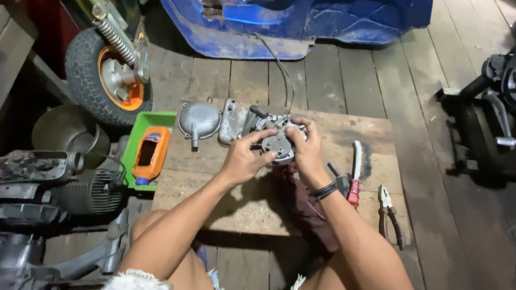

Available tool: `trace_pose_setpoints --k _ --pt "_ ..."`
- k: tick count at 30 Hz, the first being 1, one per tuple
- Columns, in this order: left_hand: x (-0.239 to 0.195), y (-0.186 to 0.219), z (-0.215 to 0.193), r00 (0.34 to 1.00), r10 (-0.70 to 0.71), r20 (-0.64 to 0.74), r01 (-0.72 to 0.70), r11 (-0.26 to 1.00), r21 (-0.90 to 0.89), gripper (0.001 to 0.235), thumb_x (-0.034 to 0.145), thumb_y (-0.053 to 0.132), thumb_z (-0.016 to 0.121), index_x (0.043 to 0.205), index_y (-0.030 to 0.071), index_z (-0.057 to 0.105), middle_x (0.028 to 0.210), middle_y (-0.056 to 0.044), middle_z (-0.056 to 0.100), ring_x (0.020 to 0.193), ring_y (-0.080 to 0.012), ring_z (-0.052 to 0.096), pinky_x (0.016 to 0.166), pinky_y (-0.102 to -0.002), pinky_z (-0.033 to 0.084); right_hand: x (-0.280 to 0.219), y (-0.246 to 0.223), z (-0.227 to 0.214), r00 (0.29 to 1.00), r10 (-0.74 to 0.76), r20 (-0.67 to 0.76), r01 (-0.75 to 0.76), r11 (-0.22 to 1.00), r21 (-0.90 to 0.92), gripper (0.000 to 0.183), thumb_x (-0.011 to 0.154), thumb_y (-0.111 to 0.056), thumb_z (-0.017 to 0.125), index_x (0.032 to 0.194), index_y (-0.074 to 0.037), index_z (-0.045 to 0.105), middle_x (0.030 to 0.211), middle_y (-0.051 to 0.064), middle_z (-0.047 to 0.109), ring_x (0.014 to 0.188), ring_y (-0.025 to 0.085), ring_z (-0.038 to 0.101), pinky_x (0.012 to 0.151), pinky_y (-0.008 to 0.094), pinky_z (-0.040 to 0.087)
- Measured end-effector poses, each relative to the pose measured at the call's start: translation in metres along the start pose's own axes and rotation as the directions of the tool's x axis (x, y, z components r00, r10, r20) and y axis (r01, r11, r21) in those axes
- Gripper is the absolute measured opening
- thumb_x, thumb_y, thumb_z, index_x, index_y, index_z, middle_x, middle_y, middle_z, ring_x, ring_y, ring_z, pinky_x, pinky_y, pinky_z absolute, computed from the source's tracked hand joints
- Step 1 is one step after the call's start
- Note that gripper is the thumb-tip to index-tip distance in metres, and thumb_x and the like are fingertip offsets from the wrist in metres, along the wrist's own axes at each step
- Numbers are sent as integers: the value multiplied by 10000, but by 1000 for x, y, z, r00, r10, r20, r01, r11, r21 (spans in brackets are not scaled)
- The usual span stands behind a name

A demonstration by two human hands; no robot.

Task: The person is reassembling and cleaning a motorcycle carburetor, handling small internal components and using a cloth.

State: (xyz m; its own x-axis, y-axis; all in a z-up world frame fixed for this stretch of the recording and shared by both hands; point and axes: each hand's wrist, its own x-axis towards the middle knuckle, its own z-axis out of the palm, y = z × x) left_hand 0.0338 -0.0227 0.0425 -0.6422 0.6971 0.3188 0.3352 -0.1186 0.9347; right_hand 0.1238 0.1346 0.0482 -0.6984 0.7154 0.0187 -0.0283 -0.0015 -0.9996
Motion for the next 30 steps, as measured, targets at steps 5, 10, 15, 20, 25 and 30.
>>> trace_pose_setpoints --k 5,10,15,20,25,30 --pt "-14 8 -5 1000 -11 -6 10 999 -45 580 777 266 850 1316 122 690 1195 -149 734 1137 -280 673 985 -445 531 -20 -15 3 999 -20 26 20 1000 -10 351 893 -244 721 1221 -149 640 904 36 623 834 142 616 761 294 541" --pt "-19 25 -8 1000 -24 14 25 994 -110 589 769 225 864 1319 132 676 1218 -98 730 1111 -188 676 985 -373 540 -39 -39 4 997 -73 16 74 995 -61 334 924 -254 703 1224 -136 617 935 48 610 876 160 603 782 314 533" --pt "-13 33 -8 991 -2 137 35 971 -237 588 844 218 821 1387 111 624 1282 -91 689 1153 -178 626 1037 -377 520 -39 -42 7 973 -220 -66 216 974 -66 272 937 -208 656 1197 -143 611 835 51 641 820 137 616 740 285 529" --pt "-16 40 -14 984 -112 136 112 994 9 793 783 304 865 1468 96 524 1359 -227 624 1240 -398 615 1042 -497 513 -27 -26 5 977 -174 -124 173 985 -19 231 953 -194 610 1171 -118 594 825 43 627 783 145 573 743 296 511" --pt "-15 18 -12 975 -196 106 193 981 37 798 723 313 906 1425 138 569 1286 -185 667 1182 -391 655 991 -475 542 -27 -16 8 987 -106 -122 98 992 -73 230 932 -219 671 1145 -160 606 831 32 633 740 133 567 663 287 504" --pt "-11 4 -18 992 -88 90 78 991 109 709 680 307 933 1318 147 668 1176 -133 697 1113 -351 684 932 -424 569 -21 -7 3 996 -76 -48 74 996 -50 232 902 -182 726 1089 -119 605 835 52 592 732 145 578 637 280 505"
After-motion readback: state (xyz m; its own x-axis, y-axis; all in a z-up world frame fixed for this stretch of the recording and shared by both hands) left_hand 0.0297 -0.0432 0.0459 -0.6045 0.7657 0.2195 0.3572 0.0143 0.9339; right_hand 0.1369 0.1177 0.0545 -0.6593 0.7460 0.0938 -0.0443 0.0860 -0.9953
